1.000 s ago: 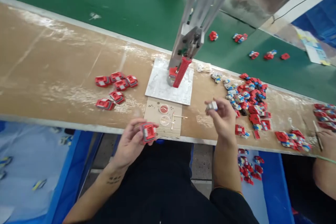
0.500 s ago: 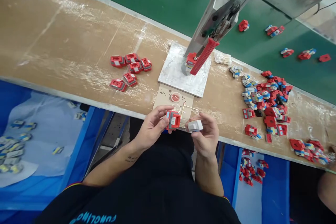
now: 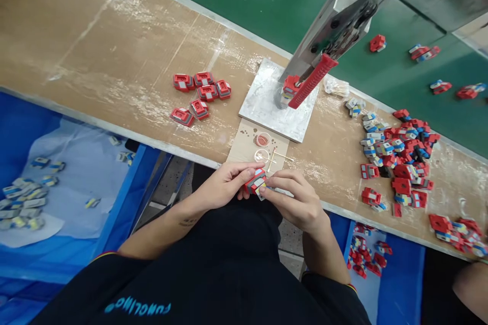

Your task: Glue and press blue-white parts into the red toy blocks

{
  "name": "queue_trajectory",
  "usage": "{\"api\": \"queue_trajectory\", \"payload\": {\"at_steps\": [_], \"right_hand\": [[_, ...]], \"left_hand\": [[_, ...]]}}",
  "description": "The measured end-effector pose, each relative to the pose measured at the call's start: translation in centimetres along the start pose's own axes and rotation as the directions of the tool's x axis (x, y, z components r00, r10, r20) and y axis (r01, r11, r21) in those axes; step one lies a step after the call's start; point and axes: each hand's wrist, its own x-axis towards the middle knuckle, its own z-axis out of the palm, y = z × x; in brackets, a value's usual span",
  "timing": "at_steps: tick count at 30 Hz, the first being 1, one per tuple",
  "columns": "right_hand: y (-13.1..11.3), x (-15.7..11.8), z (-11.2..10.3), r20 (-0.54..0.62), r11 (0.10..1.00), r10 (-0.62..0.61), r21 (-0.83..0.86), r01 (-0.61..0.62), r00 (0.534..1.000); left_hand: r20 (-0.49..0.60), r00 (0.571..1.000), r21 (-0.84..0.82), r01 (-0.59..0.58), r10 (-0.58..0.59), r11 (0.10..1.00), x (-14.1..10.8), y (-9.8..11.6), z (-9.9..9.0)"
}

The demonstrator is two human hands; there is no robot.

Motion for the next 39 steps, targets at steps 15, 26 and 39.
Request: {"api": "queue_trajectory", "payload": {"at_steps": [15,26,39], "right_hand": [[-0.3,-2.7,2.2,-0.242,0.906,0.278,0.387,-0.170,0.930],[-1.1,-2.2,3.5,-0.177,0.877,0.315,0.429,-0.215,0.933],[-1.2,-2.1,4.5,-0.076,0.784,0.388,0.551,-0.286,0.918]], "left_hand": [[0.118,0.857,0.543,-0.478,0.501,0.690,-2.0,0.5,0.3],[0.208,0.714,0.536,-0.655,0.668,0.533,-1.6,0.4,1.2],[0.222,0.650,0.511,-0.712,0.726,0.481,-0.9,0.2,-0.4]]}}
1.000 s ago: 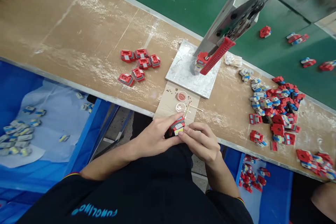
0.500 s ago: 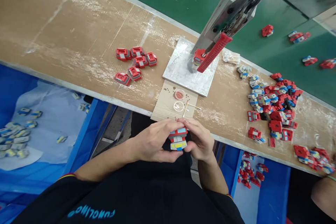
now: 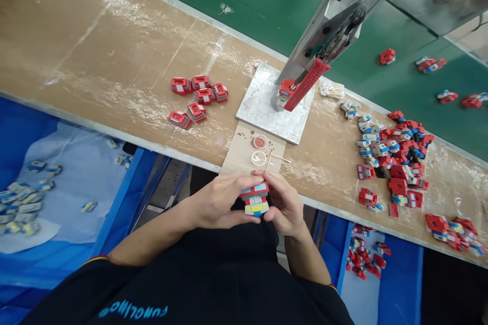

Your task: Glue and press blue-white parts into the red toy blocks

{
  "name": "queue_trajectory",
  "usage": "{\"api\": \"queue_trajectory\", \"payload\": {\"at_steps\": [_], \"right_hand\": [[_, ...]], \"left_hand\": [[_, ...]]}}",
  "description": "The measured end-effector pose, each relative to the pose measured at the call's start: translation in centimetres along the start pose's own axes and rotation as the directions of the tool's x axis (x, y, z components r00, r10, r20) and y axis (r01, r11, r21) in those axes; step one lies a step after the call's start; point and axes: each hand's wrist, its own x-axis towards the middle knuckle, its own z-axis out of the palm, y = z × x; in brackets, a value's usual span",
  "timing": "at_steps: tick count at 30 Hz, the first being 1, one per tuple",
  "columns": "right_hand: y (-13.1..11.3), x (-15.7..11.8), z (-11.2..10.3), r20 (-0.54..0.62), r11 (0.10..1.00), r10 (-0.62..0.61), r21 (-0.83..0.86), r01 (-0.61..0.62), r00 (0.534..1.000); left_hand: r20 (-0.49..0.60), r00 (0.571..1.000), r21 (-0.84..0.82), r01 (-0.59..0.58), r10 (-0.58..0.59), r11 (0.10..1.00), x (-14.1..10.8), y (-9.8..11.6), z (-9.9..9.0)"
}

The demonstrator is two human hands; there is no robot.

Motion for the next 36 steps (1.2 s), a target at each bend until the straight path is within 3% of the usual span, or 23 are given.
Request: {"api": "queue_trajectory", "payload": {"at_steps": [5,9,11,14,17,19,21,25,27,29,30,32,34,36], "right_hand": [[0.2,0.3,0.8,-0.115,0.998,-0.049,0.022,0.052,0.992],[1.1,2.1,-0.7,-0.046,0.993,-0.053,-0.109,0.048,0.998],[1.7,4.0,-2.9,-0.140,0.962,-0.101,-0.268,0.061,0.985],[2.9,7.7,-6.1,-0.284,0.883,-0.119,-0.468,-0.029,0.951],[3.0,10.7,-7.7,-0.097,0.870,0.043,-0.486,-0.085,0.994],[2.0,11.7,-7.9,0.076,0.908,0.092,-0.416,-0.052,0.993],[0.2,12.2,-8.2,0.200,0.960,0.050,-0.279,0.008,0.979],[-3.2,13.3,-9.7,0.331,0.997,-0.038,-0.050,0.058,0.943],[-4.1,14.2,-10.9,0.431,0.993,-0.112,0.018,0.115,0.896],[-4.7,15.5,-12.2,0.463,0.962,-0.271,0.103,0.253,0.844],[-4.9,16.3,-12.8,0.422,0.939,-0.341,0.118,0.322,0.840],[-5.5,18.5,-13.6,0.250,0.914,-0.403,0.053,0.403,0.880],[-6.0,21.2,-14.0,0.069,0.917,-0.387,-0.076,0.391,0.920],[-6.0,23.6,-14.0,-0.046,0.902,-0.415,-0.150,0.404,0.909]], "left_hand": [[-0.015,1.000,0.021,0.000,0.000,1.000,0.0,-0.5,-0.3],[-0.028,0.980,-0.058,0.195,-0.197,0.979,-0.4,-1.5,-1.0],[-0.110,0.950,-0.168,0.274,-0.294,0.947,-0.6,-2.1,-1.7],[-0.309,0.851,-0.420,0.278,-0.424,0.864,-0.3,-2.9,-2.6],[-0.428,0.767,-0.578,0.174,-0.478,0.797,0.0,-3.9,-3.0],[-0.465,0.737,-0.621,0.125,-0.491,0.774,0.0,-4.5,-3.1],[-0.471,0.723,-0.638,0.116,-0.505,0.761,-0.3,-4.9,-3.1],[-0.436,0.733,-0.640,0.155,-0.522,0.752,-0.8,-5.1,-3.3],[-0.430,0.730,-0.630,0.179,-0.531,0.756,-0.8,-5.0,-3.4],[-0.429,0.725,-0.618,0.201,-0.540,0.760,-0.6,-4.9,-3.4],[-0.426,0.723,-0.614,0.210,-0.543,0.761,-0.5,-4.9,-3.3],[-0.416,0.726,-0.611,0.222,-0.547,0.760,-0.4,-4.8,-3.2],[-0.405,0.732,-0.614,0.226,-0.548,0.756,-0.4,-4.8,-3.0],[-0.402,0.736,-0.619,0.220,-0.545,0.754,-0.4,-4.8,-2.8]]}}
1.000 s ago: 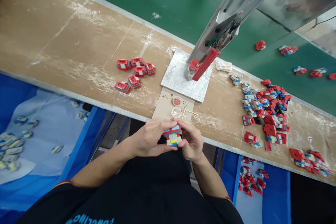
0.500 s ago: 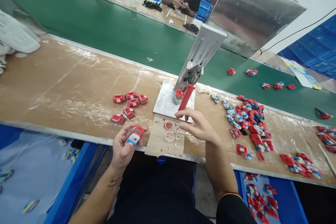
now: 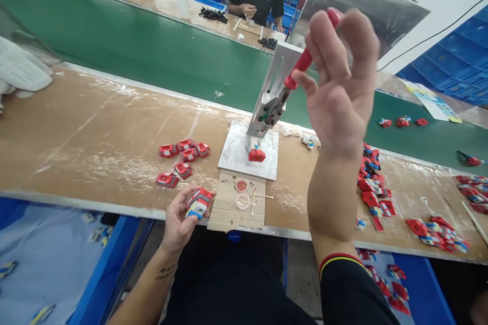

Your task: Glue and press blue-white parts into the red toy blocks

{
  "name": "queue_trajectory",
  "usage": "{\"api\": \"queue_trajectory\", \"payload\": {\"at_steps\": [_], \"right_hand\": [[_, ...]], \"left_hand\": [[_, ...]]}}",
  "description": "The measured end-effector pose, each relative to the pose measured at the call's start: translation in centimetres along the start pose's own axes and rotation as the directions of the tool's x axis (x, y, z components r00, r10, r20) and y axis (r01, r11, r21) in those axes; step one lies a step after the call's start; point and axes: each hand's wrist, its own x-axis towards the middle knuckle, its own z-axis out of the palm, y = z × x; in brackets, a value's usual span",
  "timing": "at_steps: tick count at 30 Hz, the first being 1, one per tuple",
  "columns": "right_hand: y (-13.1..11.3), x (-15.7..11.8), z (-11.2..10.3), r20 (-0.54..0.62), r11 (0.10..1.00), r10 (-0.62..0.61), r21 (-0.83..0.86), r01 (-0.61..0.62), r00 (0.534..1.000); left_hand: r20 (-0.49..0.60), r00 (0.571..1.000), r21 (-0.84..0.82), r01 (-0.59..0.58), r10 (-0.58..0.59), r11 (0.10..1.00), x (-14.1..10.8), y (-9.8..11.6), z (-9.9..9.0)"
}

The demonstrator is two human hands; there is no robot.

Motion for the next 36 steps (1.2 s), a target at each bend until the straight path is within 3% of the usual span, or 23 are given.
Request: {"api": "queue_trajectory", "payload": {"at_steps": [3,5,7,8,10,12,15,17,27,36], "right_hand": [[1.5,-0.5,0.7,-0.120,0.992,-0.091,-0.102,0.079,0.989],[2.0,-3.9,1.2,-0.161,0.972,-0.086,-0.232,0.047,0.983],[2.1,-8.8,1.9,-0.135,0.932,-0.003,-0.359,-0.046,0.991],[2.1,-11.2,2.3,-0.110,0.909,0.049,-0.407,-0.090,0.993],[2.6,-15.2,3.1,0.053,0.846,0.225,-0.505,-0.168,0.973],[3.6,-17.4,4.1,0.212,0.778,0.392,-0.595,-0.201,0.895],[5.4,-18.3,5.2,0.318,0.718,0.530,-0.662,-0.216,0.786],[6.2,-18.5,5.3,0.320,0.722,0.555,-0.644,-0.254,0.768],[6.9,-21.9,3.9,0.224,0.778,0.550,-0.487,-0.397,0.804],[6.9,-22.7,4.0,0.171,0.826,0.485,-0.410,-0.386,0.857]], "left_hand": [[0.006,1.000,0.000,0.003,-0.003,1.000,-0.1,-0.1,0.0],[0.011,1.000,0.014,0.011,-0.011,1.000,-0.2,0.0,-0.2],[0.029,0.999,0.038,0.026,-0.027,0.999,-0.2,0.0,-0.5],[0.036,0.999,0.051,0.031,-0.033,0.998,-0.2,0.0,-0.8],[0.052,0.998,0.078,0.036,-0.040,0.996,-0.1,0.0,-1.1],[0.060,0.997,0.102,0.034,-0.040,0.994,0.0,0.1,-1.3],[0.038,0.998,0.132,0.043,-0.048,0.990,0.1,0.1,-1.4],[0.004,0.998,0.146,0.059,-0.060,0.988,0.1,0.0,-1.5],[-0.057,0.992,0.193,0.118,-0.109,0.974,0.5,-0.5,-1.4],[-0.075,0.991,0.198,0.122,-0.109,0.973,0.3,-0.4,-1.4]]}}
